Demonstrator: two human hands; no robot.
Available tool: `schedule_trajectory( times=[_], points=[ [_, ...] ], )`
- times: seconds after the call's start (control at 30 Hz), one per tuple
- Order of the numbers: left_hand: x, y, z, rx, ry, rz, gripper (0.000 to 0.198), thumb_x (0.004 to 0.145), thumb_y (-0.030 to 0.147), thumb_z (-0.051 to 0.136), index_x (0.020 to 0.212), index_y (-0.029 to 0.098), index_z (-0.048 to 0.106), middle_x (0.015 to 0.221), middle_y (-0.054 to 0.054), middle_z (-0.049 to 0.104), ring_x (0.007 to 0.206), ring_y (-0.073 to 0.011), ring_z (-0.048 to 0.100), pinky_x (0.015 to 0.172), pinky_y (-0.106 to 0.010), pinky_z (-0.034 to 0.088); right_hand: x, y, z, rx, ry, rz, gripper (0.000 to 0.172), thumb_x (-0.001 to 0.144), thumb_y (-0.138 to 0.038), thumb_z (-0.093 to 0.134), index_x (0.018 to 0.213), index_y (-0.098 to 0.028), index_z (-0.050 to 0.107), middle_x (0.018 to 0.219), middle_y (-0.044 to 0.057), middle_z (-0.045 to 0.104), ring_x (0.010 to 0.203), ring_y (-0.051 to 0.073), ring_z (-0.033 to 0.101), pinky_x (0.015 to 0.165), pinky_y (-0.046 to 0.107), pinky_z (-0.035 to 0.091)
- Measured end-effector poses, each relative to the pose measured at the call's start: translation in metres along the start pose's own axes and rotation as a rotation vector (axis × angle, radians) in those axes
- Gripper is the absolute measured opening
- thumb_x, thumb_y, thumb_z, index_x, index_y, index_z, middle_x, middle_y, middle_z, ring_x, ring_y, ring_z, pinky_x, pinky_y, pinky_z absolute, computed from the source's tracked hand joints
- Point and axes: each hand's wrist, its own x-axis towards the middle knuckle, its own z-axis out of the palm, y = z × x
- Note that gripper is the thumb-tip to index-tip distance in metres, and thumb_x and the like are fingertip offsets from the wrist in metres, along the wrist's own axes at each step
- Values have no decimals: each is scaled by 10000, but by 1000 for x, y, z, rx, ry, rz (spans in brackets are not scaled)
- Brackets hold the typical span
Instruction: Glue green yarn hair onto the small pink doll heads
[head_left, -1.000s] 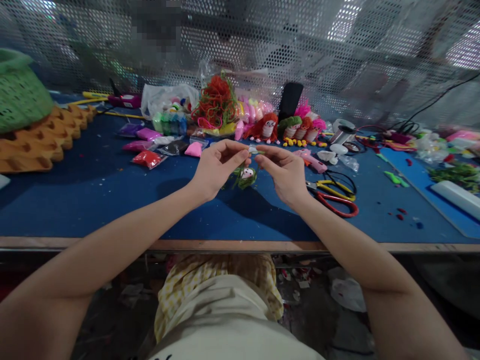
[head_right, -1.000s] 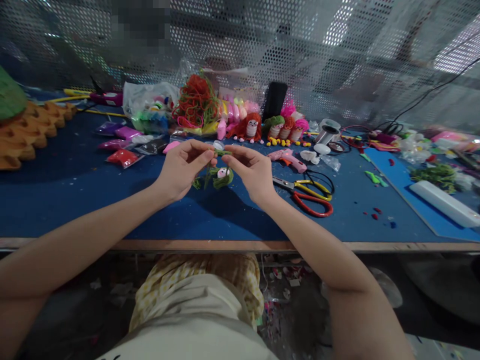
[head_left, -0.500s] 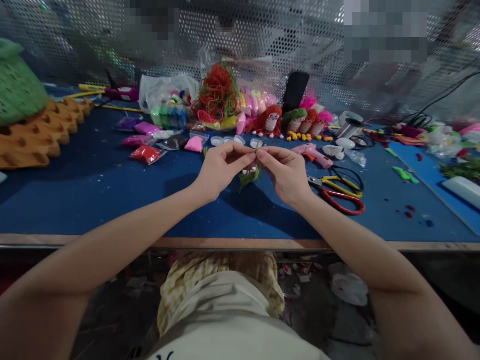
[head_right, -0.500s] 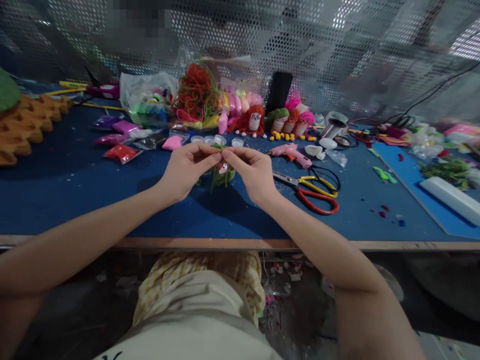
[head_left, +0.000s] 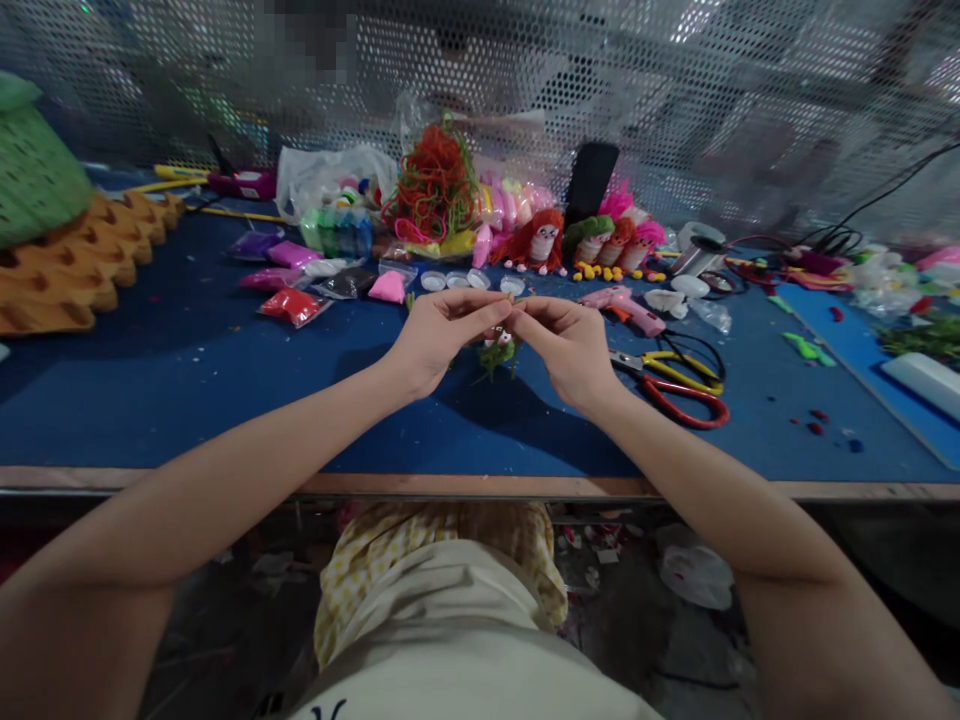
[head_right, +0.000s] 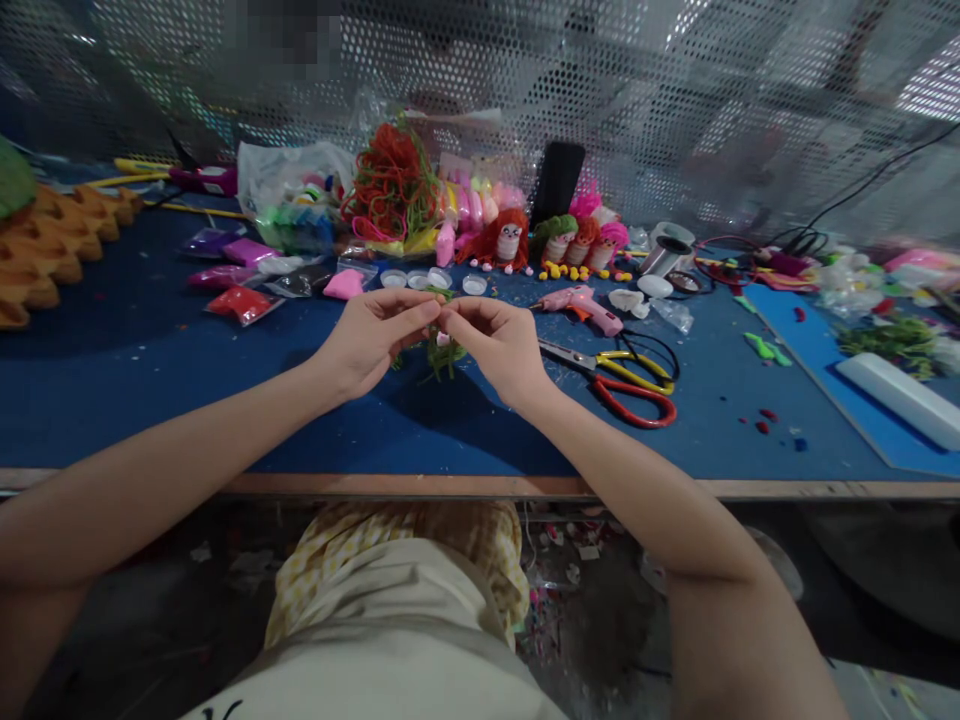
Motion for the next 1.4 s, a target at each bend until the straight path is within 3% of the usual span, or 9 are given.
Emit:
schedule_trajectory(
  times=[0.27,0.5,0.7,0.97,1.17,1.3,1.4],
  points=[
    [-3,9,1,147,-92,5,312,716,446,842,844,170,771,804,-28,734,749,-134,647,755,-296,548,-4,-7,-2,-260,96,-62,92,797,-279,745,806,-213,807,738,0,776,677,148,696,659,283,572],
    [-3,9,2,82,-90,-50,240,770,410,806,786,178,748,778,-10,698,710,-105,606,718,-253,516,-5,-9,-1,-279,140,-154,81,802,-285,780,854,-231,811,853,0,801,767,152,719,754,295,585],
    [0,10,-3,57,-75,-79,271,680,433,875,796,200,801,843,-34,758,774,-132,659,732,-272,540,-3,-4,-4,-220,155,-151,116,792,-338,797,847,-236,806,832,1,791,760,155,704,722,303,579],
    [6,10,-11,4,-141,-189,268,578,390,942,735,215,813,848,-50,778,828,-158,706,826,-331,578,2,7,-7,-92,103,-105,142,749,-375,841,836,-266,814,846,-4,793,771,157,714,729,307,588],
    [9,16,-17,46,-264,-293,246,574,392,937,672,212,801,780,-52,763,713,-131,673,679,-272,571,6,0,-12,-66,-49,-43,277,702,-430,864,935,-285,827,859,2,802,767,167,719,736,329,607],
    [11,19,-20,85,-325,-353,254,542,384,954,646,211,800,741,-56,752,637,-109,641,601,-240,549,9,-7,-16,-95,-203,-78,176,738,-397,845,869,-280,833,831,1,795,733,145,703,731,301,594],
    [11,19,-20,114,-324,-328,258,560,400,947,657,211,802,721,-61,746,608,-111,623,552,-237,534,10,-9,-17,-126,-216,-96,169,759,-426,825,801,-262,823,792,2,779,709,140,683,709,294,581]
  ],
)
